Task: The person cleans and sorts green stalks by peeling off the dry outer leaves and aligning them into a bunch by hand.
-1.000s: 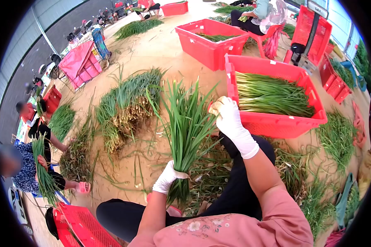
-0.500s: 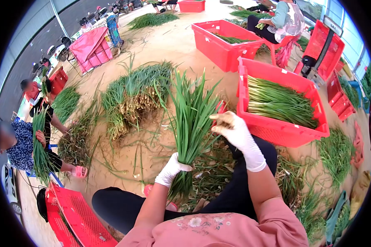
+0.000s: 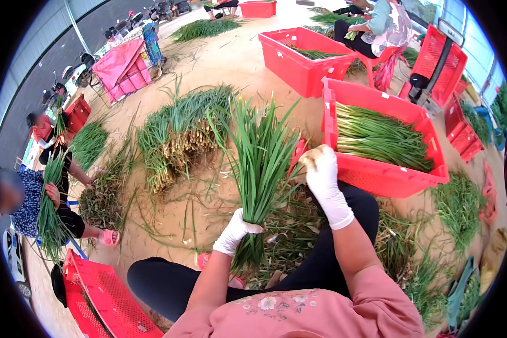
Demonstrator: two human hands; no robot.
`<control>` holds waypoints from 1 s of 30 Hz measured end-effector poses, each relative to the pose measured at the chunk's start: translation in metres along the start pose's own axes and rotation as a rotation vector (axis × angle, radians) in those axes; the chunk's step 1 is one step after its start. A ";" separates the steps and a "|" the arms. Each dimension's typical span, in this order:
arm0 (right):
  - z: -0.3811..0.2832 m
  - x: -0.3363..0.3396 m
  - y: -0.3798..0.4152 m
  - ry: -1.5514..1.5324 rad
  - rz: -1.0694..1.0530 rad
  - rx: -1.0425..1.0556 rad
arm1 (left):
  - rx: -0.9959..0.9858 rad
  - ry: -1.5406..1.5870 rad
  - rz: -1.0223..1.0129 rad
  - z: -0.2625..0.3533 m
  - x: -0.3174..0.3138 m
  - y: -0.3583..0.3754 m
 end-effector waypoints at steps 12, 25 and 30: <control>0.053 -0.033 0.015 -1.294 -0.233 -0.712 | 0.063 -0.126 -0.028 -0.012 -0.003 0.001; 0.050 -0.006 -0.039 -1.223 -0.361 -0.638 | 0.070 -0.194 -0.037 -0.018 0.002 -0.002; 0.067 -0.012 -0.048 -0.735 -0.303 -0.439 | 0.119 -0.220 -0.080 -0.025 -0.003 0.000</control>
Point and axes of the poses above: each hand's wrist, its own y-axis away from the middle knuckle, its own x-axis out of the back of the hand, z = x × y, the point moved 8 cm from there along -y, towards the middle knuckle, and after that the axes turned 7 degrees about -z, right-handed, at the moved point
